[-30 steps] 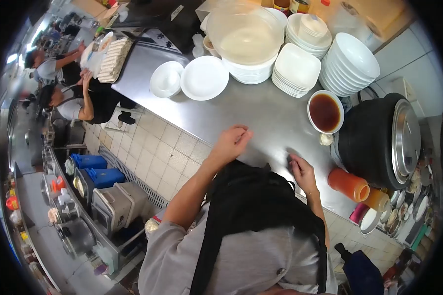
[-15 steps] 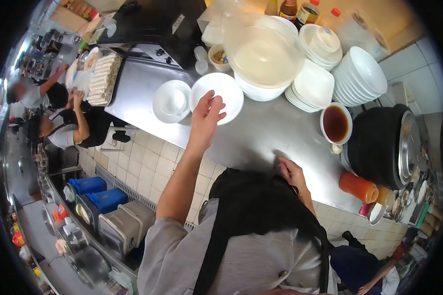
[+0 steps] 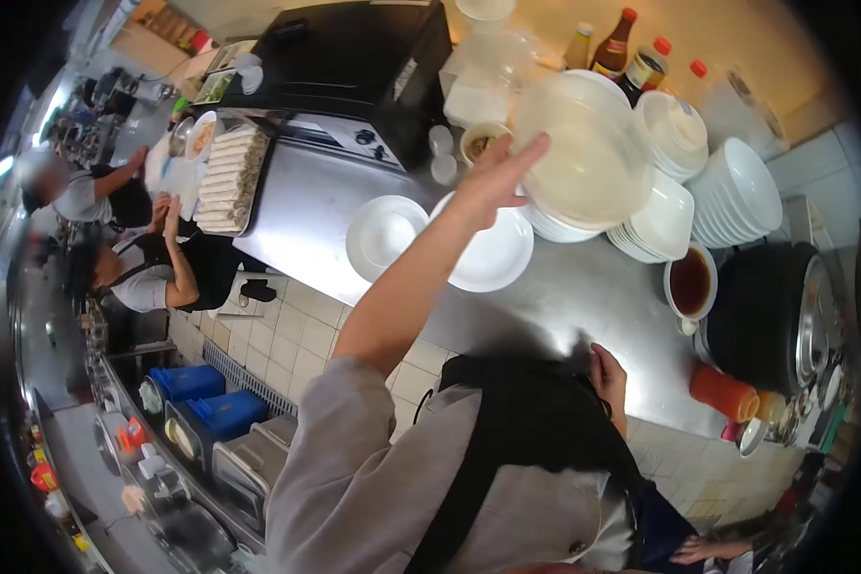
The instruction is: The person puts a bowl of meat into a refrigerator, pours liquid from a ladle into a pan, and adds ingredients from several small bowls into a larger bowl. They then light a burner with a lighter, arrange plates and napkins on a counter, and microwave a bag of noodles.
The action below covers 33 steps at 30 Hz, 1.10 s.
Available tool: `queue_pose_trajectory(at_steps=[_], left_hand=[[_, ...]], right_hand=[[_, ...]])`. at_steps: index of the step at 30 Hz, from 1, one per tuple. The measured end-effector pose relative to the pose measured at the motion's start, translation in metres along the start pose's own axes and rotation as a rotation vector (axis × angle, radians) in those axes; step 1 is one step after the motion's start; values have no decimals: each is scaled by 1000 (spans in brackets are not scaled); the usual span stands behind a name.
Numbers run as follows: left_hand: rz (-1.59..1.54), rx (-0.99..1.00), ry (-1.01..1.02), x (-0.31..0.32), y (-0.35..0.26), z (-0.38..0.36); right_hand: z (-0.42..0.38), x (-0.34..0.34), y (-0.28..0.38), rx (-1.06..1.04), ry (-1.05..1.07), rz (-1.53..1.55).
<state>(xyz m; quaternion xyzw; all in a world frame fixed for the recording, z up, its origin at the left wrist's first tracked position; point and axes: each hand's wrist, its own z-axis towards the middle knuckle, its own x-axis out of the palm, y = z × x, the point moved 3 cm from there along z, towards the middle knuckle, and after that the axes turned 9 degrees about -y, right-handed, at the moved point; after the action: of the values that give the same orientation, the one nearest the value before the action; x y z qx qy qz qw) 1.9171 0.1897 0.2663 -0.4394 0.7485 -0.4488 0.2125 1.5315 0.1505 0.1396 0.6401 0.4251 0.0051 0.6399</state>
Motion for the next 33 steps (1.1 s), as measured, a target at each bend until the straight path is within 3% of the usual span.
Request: queue_pose_trajectory(at_steps=[2, 4, 7, 9, 15, 19, 21, 25, 27, 30, 33], left_hand=[[132, 48, 105, -1, -15, 1], [274, 81, 239, 6, -13, 9], [180, 56, 188, 3, -3, 24], [-159, -10, 219, 2, -11, 15], [127, -87, 217, 8, -23, 16], [143, -95, 238, 10, -9, 40], [6, 42, 133, 11, -11, 34], [63, 89, 89, 16, -20, 28], [-146, 44, 73, 11, -30, 26], [-373, 49, 273, -4, -37, 76], [-416, 149, 247, 15, -73, 76]], right_hand=[[2, 6, -22, -81, -50, 1], [2, 5, -28, -19, -51, -10], [2, 3, -15, -57, -63, -22], [0, 4, -26, -88, -73, -24], [0, 5, -13, -61, -68, 38], [2, 5, -31, -53, -49, -51], [1, 7, -44, -99, -73, -48], [-1, 3, -20, -52, -58, 11], [0, 3, -13, 67, 3, 54], [2, 2, -21, -11, 7, -36], [4, 4, -15, 2, 2, -28]])
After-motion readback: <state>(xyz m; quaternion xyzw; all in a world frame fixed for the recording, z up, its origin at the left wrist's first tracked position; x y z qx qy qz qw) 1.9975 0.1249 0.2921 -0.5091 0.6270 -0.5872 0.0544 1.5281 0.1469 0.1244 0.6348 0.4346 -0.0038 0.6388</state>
